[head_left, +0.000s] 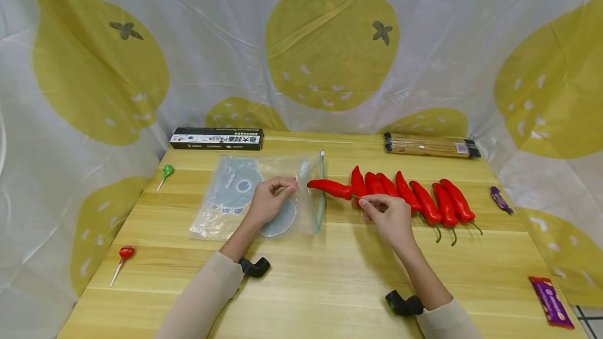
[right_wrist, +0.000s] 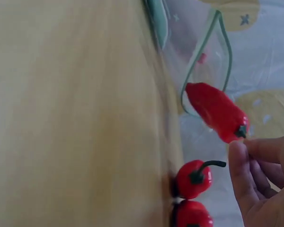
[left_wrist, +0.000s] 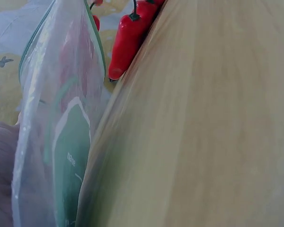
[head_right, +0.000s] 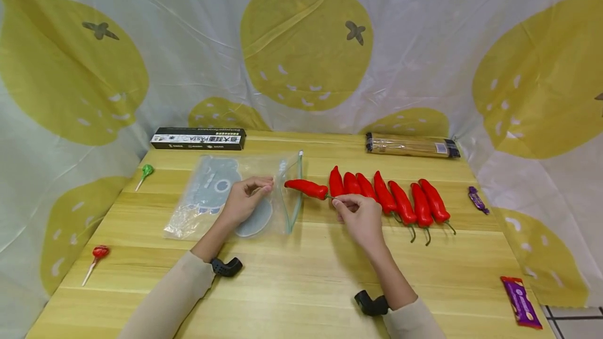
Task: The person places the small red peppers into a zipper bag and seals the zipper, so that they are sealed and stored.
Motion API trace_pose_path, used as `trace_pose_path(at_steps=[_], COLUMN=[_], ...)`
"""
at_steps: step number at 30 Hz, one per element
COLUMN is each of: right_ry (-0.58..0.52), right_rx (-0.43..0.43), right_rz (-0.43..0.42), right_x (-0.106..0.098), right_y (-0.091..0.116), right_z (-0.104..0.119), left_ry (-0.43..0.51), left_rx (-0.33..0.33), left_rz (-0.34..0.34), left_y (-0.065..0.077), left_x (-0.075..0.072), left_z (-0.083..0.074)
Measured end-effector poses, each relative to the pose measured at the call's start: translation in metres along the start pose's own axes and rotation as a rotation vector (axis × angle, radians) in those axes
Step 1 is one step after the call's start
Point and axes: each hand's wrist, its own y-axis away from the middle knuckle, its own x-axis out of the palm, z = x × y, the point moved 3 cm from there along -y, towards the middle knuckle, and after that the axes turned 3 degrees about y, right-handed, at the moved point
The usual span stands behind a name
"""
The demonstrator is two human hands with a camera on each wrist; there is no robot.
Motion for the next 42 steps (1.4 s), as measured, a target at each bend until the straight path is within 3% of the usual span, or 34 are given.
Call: trace_pose_path(at_steps=[4,9,13,18,20,29,34,42], right_ry=[0.053,0.045,0.016,0.004,-0.048,-0.581,-0.651,-0.695], right_rx=[-0.017,0.013,0.053,0.092,0.114,0.282,0.272,0.228], right_rz=[0.083,0.162,0.139,0.095,0.099,0.247,0.281,0.345], right_x=[0.011,0.034,0.052,0.067,0.070,0.061,0.064,0.088], right_y=[-0.020,-0.038,-0.048,-0.056,-0.057,-0.039,-0.031,-0.031], right_z=[0.010,0.020,0.024,0.021,0.019,0.016,0.021,0.030], left_ry=[0.038,0.097,0.125,0.129,0.130,0.090,0.088,0.124], left_rx=[0.018,-0.004,-0.004,0.035,0.044,0.001,0.009,0.065], left_rz=[0.011,0.035,0.035,0.020,0.022,0.030,0.030,0.069], left_y=[-0.002,-0.001,0.000,-0.003,-0.005,0.003,0.004,0.004], left_x=[0.001,0.002,0.002,0.003,0.004,0.002,0.001,0.006], left_z=[0.002,0.005,0.006,0.028,0.034,0.006,0.002,0.003])
